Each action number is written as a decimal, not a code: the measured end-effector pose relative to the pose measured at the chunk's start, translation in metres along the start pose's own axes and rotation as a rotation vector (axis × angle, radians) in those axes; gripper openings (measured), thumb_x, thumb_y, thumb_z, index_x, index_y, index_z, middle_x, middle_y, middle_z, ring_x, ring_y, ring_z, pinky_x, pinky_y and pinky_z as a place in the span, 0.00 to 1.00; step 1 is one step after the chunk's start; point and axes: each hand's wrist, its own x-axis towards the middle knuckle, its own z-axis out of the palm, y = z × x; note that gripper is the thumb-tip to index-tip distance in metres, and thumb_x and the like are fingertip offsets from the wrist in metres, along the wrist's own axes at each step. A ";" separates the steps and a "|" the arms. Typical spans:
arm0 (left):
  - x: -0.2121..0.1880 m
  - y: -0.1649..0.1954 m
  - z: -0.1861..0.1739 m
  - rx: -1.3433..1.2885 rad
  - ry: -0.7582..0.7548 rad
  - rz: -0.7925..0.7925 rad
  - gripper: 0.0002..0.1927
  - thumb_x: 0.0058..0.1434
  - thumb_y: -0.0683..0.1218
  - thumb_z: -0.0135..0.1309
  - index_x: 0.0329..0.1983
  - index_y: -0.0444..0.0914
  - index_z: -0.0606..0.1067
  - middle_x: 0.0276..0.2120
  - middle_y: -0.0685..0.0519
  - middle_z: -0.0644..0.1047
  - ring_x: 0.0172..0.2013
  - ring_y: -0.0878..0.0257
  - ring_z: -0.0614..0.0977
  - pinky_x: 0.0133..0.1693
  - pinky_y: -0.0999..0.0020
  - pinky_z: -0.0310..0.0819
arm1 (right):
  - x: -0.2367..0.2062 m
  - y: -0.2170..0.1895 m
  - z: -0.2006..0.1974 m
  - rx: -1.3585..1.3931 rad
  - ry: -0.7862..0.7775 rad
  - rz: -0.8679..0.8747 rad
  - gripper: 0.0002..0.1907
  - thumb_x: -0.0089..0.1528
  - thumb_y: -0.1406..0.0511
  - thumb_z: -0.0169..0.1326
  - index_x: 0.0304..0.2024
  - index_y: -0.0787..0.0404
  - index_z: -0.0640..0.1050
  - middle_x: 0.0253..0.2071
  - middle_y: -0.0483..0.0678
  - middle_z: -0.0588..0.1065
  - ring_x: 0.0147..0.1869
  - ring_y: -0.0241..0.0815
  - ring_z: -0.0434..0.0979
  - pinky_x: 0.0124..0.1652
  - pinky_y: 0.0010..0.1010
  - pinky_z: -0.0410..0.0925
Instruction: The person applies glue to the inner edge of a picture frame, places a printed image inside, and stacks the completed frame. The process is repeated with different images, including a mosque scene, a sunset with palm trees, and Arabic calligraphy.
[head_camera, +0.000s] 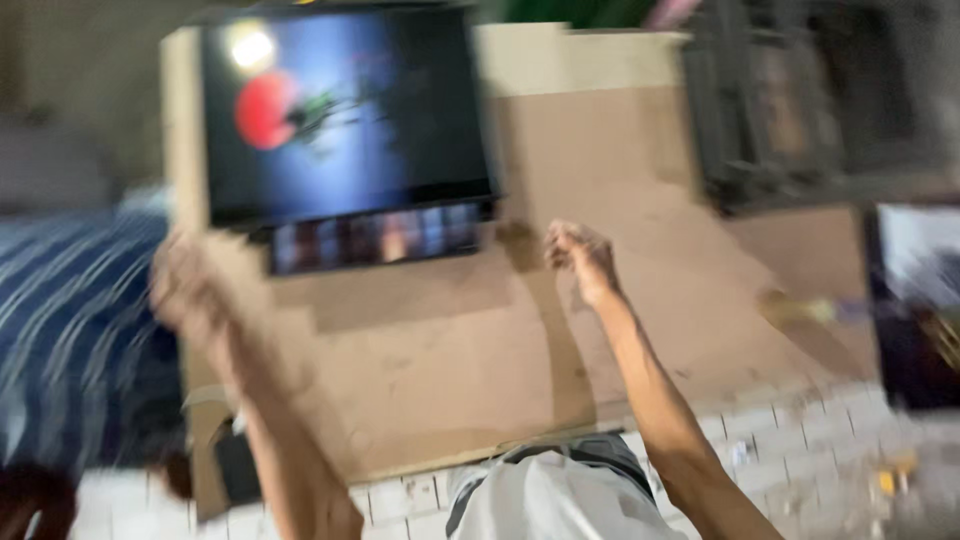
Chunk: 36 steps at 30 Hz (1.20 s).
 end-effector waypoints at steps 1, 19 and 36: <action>-0.003 0.011 -0.013 -0.225 -0.069 -0.220 0.17 0.86 0.47 0.38 0.64 0.31 0.72 0.55 0.44 0.79 0.51 0.56 0.82 0.49 0.68 0.80 | -0.017 0.007 -0.031 0.121 0.002 0.050 0.15 0.65 0.62 0.58 0.49 0.67 0.79 0.38 0.49 0.80 0.36 0.41 0.80 0.36 0.34 0.74; -0.078 0.668 0.242 -0.586 -0.753 0.525 0.19 0.65 0.43 0.58 0.58 0.29 0.75 0.54 0.40 0.76 0.61 0.44 0.71 0.68 0.45 0.60 | -0.142 0.013 -0.410 1.663 0.084 0.365 0.53 0.49 0.43 0.64 0.58 0.82 0.69 0.54 0.68 0.75 0.59 0.58 0.77 0.52 0.42 0.76; 0.029 0.659 0.188 -0.189 -0.839 0.191 0.11 0.78 0.40 0.43 0.60 0.33 0.71 0.50 0.41 0.76 0.50 0.46 0.78 0.53 0.50 0.73 | -0.171 0.002 -0.512 1.698 -0.300 0.090 0.35 0.44 0.64 0.71 0.53 0.64 0.76 0.47 0.54 0.79 0.51 0.48 0.81 0.45 0.37 0.79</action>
